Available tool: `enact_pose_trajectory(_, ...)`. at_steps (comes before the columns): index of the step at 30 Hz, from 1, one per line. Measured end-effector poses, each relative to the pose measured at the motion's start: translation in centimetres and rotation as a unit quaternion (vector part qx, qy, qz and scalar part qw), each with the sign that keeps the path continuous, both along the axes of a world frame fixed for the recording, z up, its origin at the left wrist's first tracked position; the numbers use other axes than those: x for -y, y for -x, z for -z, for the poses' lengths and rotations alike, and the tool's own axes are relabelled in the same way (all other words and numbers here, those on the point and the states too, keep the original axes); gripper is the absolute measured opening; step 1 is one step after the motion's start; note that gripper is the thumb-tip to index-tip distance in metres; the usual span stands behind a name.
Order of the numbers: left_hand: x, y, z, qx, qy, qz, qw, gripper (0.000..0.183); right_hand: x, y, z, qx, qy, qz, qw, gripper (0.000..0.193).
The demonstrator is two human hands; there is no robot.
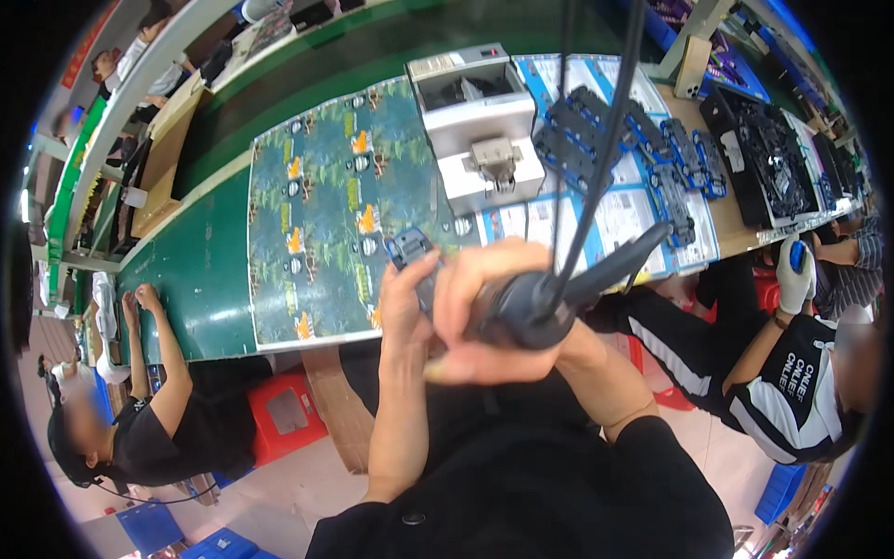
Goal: Assembling plastic toy cars using an electric screwdriver at a factory workbench.
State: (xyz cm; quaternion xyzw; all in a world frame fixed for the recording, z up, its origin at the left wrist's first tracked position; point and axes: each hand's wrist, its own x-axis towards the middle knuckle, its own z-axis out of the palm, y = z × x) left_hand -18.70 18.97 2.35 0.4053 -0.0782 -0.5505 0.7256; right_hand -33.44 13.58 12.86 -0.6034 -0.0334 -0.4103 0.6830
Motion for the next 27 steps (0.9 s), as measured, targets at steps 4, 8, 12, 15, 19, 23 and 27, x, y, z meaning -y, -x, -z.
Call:
enact_pose_trajectory(4, 0.0, -0.1, 0.5, -0.003, -0.005, 0.02, 1.0, 0.019, 1.0, -1.0, 0.0, -0.002, 0.042, -0.109, 0.993, 0.032)
enact_pose_trajectory(8, -0.1, 0.2, 0.1, 0.041, -0.023, 0.024, 0.999, 0.019, 1.0, -1.6, 0.3, 0.014, 0.045, -0.163, 0.986, 0.031)
enact_pose_trajectory(12, -0.4, -0.1, 0.4, 0.044, -0.029, 0.051, 0.997, 0.02, 0.5, -1.7, -0.2, 0.025, 0.09, -0.158, 0.983, 0.031)
enact_pose_trajectory(15, -0.1, -0.5, 0.4, -0.003, -0.026, 0.045, 0.999, 0.021, 0.4, -1.4, -0.4, 0.024, 0.085, -0.125, 0.988, 0.032)
enact_pose_trajectory(19, 0.3, -0.3, 0.0, -0.017, -0.038, 0.013, 0.999, 0.023, 1.3, -1.2, 0.0, 0.029, 0.034, -0.115, 0.992, 0.032)
enact_pose_trajectory(23, 0.6, -0.4, -0.4, -0.009, -0.007, 0.038, 0.999, 0.024, 1.4, -1.5, 0.2, 0.029, 0.047, -0.113, 0.992, 0.033)
enact_pose_trajectory(27, 0.5, -0.4, -0.4, -0.017, -0.022, 0.033, 0.999, 0.023, 1.4, -1.8, 0.8, 0.047, 0.035, -0.118, 0.991, 0.034)
